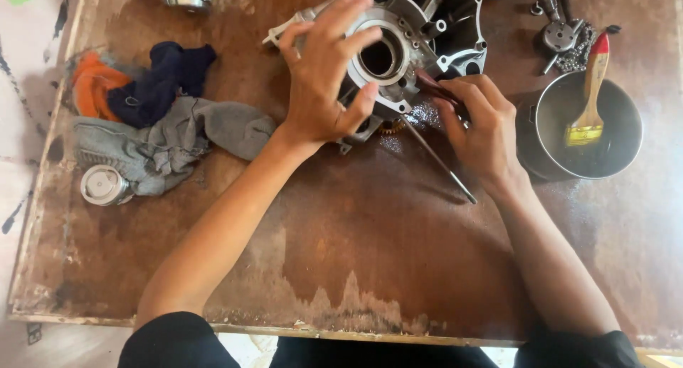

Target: The person scrubs the interior and exterior surfaces of a disassembled engine casing using a small brush. They dip the brush into a container of liquid and apply it to the metal parts, then wipe the area with a cloth. The person also handles a small gear and other engine components on the workbench.

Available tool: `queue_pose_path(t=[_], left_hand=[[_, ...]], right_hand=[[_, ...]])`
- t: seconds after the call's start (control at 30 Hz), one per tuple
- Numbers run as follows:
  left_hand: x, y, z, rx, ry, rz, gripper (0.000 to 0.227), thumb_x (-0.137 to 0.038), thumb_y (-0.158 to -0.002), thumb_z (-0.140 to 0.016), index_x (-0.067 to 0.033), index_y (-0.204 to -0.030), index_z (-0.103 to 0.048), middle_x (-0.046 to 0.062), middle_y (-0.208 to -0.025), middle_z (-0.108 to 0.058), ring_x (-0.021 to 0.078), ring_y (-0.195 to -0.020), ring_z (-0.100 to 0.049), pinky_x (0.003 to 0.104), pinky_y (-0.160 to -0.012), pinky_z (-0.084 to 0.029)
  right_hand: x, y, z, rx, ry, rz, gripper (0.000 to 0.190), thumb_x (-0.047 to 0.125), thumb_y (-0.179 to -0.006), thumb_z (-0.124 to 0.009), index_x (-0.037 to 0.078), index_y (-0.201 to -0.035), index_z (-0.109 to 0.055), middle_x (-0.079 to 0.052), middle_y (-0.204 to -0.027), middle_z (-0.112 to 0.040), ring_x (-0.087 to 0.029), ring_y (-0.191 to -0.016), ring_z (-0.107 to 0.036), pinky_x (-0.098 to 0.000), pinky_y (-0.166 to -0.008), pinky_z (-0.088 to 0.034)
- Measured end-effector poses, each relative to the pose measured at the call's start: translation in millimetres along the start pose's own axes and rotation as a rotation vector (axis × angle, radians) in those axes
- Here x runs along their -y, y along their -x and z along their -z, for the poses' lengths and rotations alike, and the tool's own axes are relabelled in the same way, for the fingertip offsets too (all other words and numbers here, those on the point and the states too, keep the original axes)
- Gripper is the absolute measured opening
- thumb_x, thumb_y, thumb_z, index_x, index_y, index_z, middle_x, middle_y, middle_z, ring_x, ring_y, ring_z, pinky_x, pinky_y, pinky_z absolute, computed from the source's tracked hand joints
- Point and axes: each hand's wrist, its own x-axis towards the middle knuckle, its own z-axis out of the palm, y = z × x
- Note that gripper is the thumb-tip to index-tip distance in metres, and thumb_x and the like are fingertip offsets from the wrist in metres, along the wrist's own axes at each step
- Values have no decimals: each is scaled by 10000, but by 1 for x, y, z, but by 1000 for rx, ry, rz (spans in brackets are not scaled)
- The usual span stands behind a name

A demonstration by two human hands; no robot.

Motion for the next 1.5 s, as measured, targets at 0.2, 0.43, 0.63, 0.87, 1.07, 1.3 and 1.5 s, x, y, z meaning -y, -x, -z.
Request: queue_pose_path(t=[0.2, 0.43, 0.63, 0.87, 1.07, 1.3, 1.5], left_hand=[[-5, -3, 10, 208, -42, -249, 407, -467, -1023, -581, -112, -1137, -745, 82, -1435, -649, 258, -1438, -505, 446, -1192, -232], [-2, 2, 10, 200, -61, -232, 243, -348, -966, -669, -132, -910, -766, -3, -1174, -722, 212, -1397, -524, 458, -1133, -246], [-1, 7, 8, 197, -52, -212, 209, -325, -977, -691, -147, -874, -729, -20, -1132, -717, 196, -1394, -530, 456, -1123, -240], [-3, 0, 8, 209, -37, -217, 193, -317, -947, -683, -157, -846, -722, -22, -1086, -712, 193, -1364, -542, 458, -1098, -241], [-3, 1, 10, 211, -52, -217, 210, -327, -949, -680, -149, -848, -724, -23, -1075, -714, 197, -1357, -545, 453, -1090, -244], [-2, 2, 7, 215, -37, -199, 211, -324, -941, -666, -152, -838, -730, -20, -1042, -715, 198, -1346, -552, 456, -1078, -251], [0, 2, 9, 210, -45, -210, 212, -326, -947, -671, -152, -838, -727, -23, -1044, -719, 199, -1347, -551, 454, -1080, -247]], right_hand=[[-2, -1, -19, -78, 119, -57, 175, 56, -1045, -750, -9, -1195, -687, -165, -987, -698, -295, -784, -713, -377, -659, -548], [5, -2, -23, -29, 221, 39, 235, 56, -987, -769, 15, -1213, -717, -126, -900, -658, -290, -672, -655, -395, -591, -512], [-9, 2, -27, -24, 103, 104, 306, -46, -959, -714, -1, -1260, -694, -149, -974, -662, -258, -749, -674, -365, -626, -533], [-4, 7, -27, -11, 22, -13, 413, -55, -970, -696, -7, -1376, -644, -178, -1105, -654, -279, -858, -693, -373, -732, -572], [-14, 17, -29, 24, 1, 53, 553, -52, -939, -688, 0, -1472, -551, -231, -1227, -622, -338, -1013, -700, -390, -853, -590], [-33, 39, -38, -129, -77, -135, 363, 21, -973, -784, -44, -1275, -592, -151, -1062, -704, -257, -869, -692, -341, -758, -553], [-26, 23, -27, -56, 7, 83, 369, 31, -897, -809, -8, -1249, -706, -86, -796, -618, -224, -664, -486, -372, -756, -398]])
